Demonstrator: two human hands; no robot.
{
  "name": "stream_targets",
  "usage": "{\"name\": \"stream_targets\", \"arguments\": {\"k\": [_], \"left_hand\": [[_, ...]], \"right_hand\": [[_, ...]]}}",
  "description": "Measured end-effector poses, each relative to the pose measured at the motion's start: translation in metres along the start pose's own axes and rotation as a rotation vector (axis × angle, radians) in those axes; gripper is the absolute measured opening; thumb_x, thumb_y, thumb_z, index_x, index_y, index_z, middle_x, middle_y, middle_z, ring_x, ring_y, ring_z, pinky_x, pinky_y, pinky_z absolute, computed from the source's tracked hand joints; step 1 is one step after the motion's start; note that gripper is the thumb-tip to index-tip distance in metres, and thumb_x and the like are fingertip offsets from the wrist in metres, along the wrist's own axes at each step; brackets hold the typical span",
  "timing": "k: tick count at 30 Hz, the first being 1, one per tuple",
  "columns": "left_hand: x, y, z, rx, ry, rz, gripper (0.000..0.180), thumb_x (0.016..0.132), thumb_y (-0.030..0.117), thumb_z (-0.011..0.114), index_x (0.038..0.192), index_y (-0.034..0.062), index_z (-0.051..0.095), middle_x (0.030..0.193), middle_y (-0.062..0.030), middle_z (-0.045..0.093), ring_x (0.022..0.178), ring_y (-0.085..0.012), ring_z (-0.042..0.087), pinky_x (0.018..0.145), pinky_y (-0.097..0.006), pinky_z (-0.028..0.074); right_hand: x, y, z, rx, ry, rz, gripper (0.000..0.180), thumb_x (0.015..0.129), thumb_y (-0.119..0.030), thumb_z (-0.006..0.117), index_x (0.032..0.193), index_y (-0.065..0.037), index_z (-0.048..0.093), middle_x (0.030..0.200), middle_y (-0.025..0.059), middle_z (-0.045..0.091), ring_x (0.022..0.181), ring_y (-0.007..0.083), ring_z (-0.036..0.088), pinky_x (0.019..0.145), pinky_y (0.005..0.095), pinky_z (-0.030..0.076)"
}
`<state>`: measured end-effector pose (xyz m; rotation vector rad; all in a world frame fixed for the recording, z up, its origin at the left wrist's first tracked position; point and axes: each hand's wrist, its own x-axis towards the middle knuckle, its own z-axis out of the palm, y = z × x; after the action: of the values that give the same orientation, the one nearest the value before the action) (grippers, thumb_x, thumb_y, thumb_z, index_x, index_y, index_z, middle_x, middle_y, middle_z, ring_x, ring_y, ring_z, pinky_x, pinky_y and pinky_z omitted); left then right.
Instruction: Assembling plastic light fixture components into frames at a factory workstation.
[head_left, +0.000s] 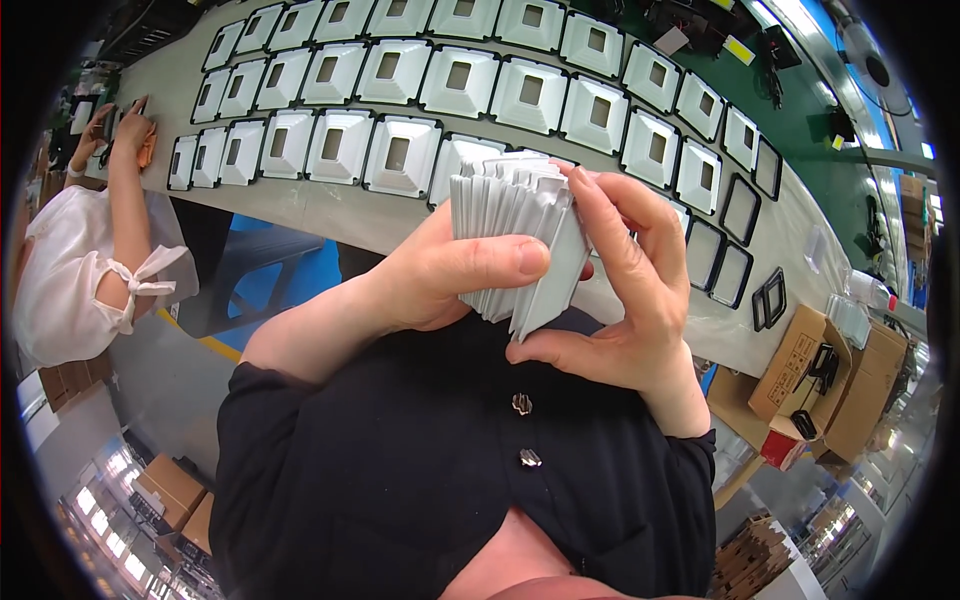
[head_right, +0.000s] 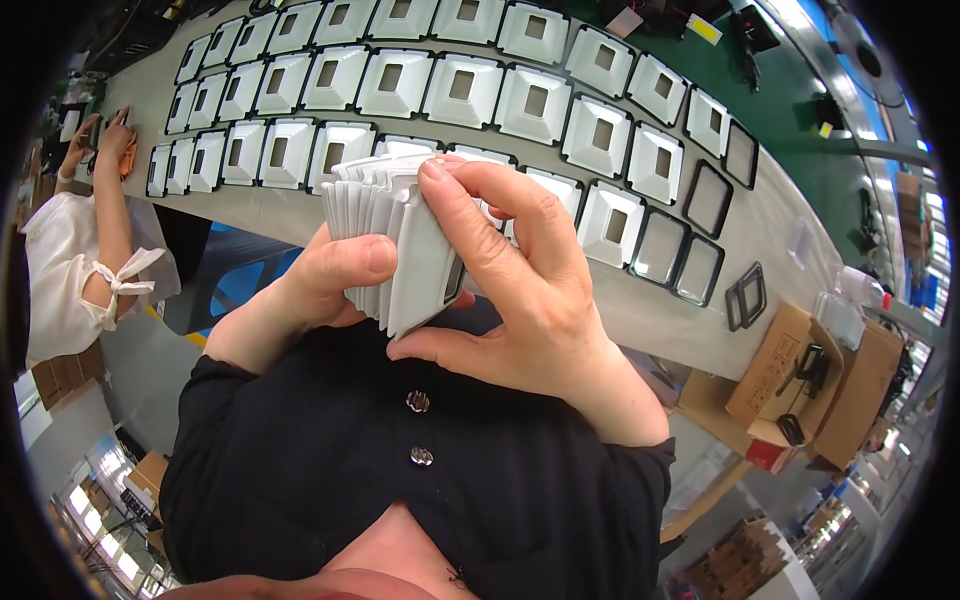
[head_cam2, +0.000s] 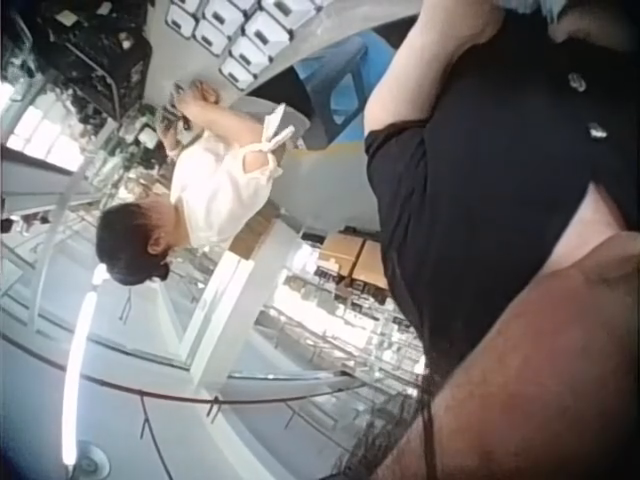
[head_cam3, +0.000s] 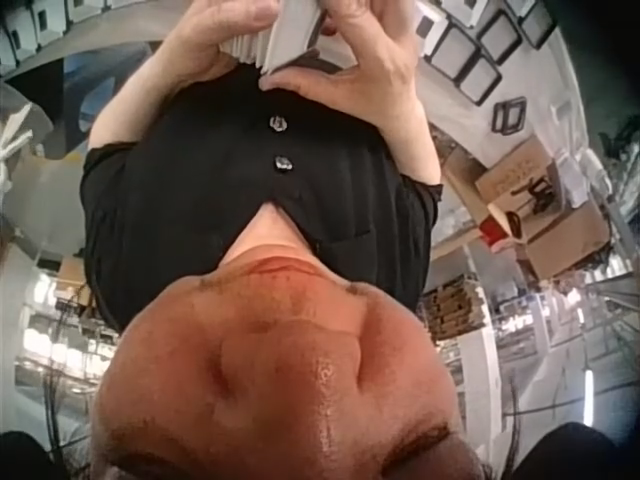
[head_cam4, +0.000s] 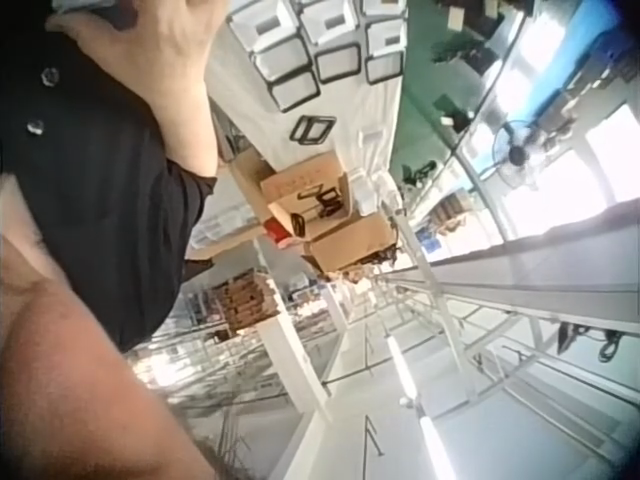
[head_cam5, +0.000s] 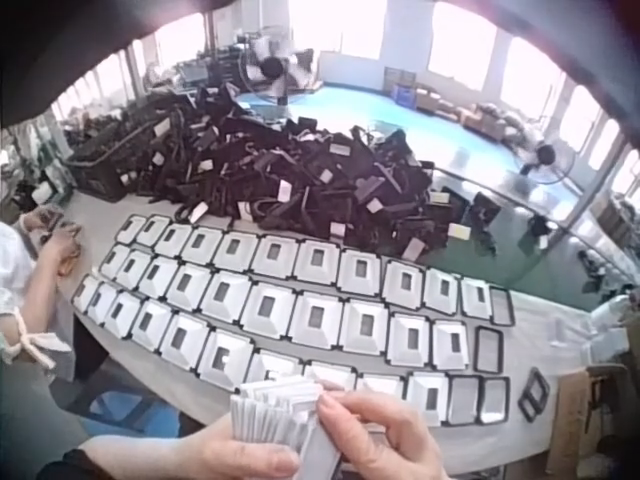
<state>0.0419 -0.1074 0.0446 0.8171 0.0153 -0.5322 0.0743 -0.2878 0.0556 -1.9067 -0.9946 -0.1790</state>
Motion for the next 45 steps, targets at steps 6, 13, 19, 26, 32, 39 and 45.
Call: {"name": "stream_targets", "arguments": {"k": [6, 13, 19, 26, 32, 39, 45], "left_hand": [[0.000, 0.000, -0.001, -0.012, -0.016, 0.000, 0.051, 0.082, 0.030, 0.067, 0.121, 0.0018, 0.051, 0.104, -0.0092, 0.061, 0.097, -0.0169, 0.060, 0.080, -0.031, 0.050], [0.000, 0.001, -0.002, -0.039, -0.051, -0.021, 0.050, 0.082, 0.028, 0.064, 0.122, 0.0013, 0.050, 0.108, -0.0104, 0.061, 0.098, -0.0177, 0.060, 0.082, -0.031, 0.050], [0.000, -0.002, -0.004, -0.065, -0.032, 0.008, 0.050, 0.083, 0.028, 0.063, 0.124, 0.0034, 0.049, 0.108, -0.0083, 0.060, 0.100, -0.0164, 0.058, 0.083, -0.031, 0.048], [-0.002, -0.001, -0.002, -0.046, -0.046, 0.015, 0.051, 0.085, 0.029, 0.063, 0.127, 0.0039, 0.047, 0.111, -0.0084, 0.060, 0.103, -0.0166, 0.058, 0.085, -0.031, 0.048], [-0.003, -0.003, 0.000, -0.060, -0.039, 0.068, 0.051, 0.085, 0.028, 0.061, 0.127, 0.0019, 0.048, 0.116, -0.0097, 0.059, 0.105, -0.0183, 0.058, 0.087, -0.032, 0.047], [-0.005, -0.008, -0.007, -0.075, -0.136, 0.088, 0.049, 0.086, 0.029, 0.058, 0.125, -0.0005, 0.052, 0.116, -0.0099, 0.059, 0.103, -0.0183, 0.059, 0.087, -0.032, 0.048], [-0.004, -0.007, -0.007, -0.076, -0.119, 0.066, 0.044, 0.087, 0.027, 0.057, 0.122, 0.0006, 0.052, 0.111, -0.0090, 0.060, 0.100, -0.0174, 0.059, 0.085, -0.031, 0.048]], "right_hand": [[0.001, 0.000, 0.000, 0.007, -0.007, -0.007, 0.090, 0.047, -0.028, 0.087, 0.125, 0.002, 0.055, 0.119, 0.0154, 0.052, 0.105, 0.0281, 0.054, 0.079, 0.0346, 0.048], [0.002, 0.000, 0.000, 0.041, -0.010, -0.011, 0.089, 0.049, -0.031, 0.087, 0.125, 0.002, 0.055, 0.119, 0.0154, 0.052, 0.107, 0.0293, 0.054, 0.079, 0.0350, 0.049], [0.002, 0.000, 0.000, 0.052, -0.019, -0.022, 0.086, 0.050, -0.029, 0.087, 0.124, 0.002, 0.056, 0.119, 0.0155, 0.051, 0.110, 0.0311, 0.054, 0.080, 0.0366, 0.050], [-0.001, -0.001, 0.002, 0.050, -0.018, -0.017, 0.081, 0.050, -0.025, 0.086, 0.123, -0.004, 0.059, 0.118, 0.0137, 0.051, 0.110, 0.0314, 0.054, 0.073, 0.0356, 0.051], [-0.004, 0.000, 0.005, -0.004, 0.009, -0.066, 0.076, 0.046, -0.025, 0.086, 0.118, -0.012, 0.064, 0.116, 0.0141, 0.051, 0.108, 0.0307, 0.056, 0.072, 0.0360, 0.051], [-0.006, 0.003, 0.004, 0.011, 0.006, -0.095, 0.065, 0.063, -0.038, 0.079, 0.118, -0.007, 0.064, 0.116, 0.0182, 0.053, 0.105, 0.0309, 0.057, 0.073, 0.0356, 0.052], [-0.005, 0.015, 0.002, -0.034, -0.024, -0.278, 0.060, 0.082, -0.041, 0.068, 0.117, 0.006, 0.059, 0.116, 0.0255, 0.053, 0.101, 0.0346, 0.062, 0.061, 0.0294, 0.056]]}}
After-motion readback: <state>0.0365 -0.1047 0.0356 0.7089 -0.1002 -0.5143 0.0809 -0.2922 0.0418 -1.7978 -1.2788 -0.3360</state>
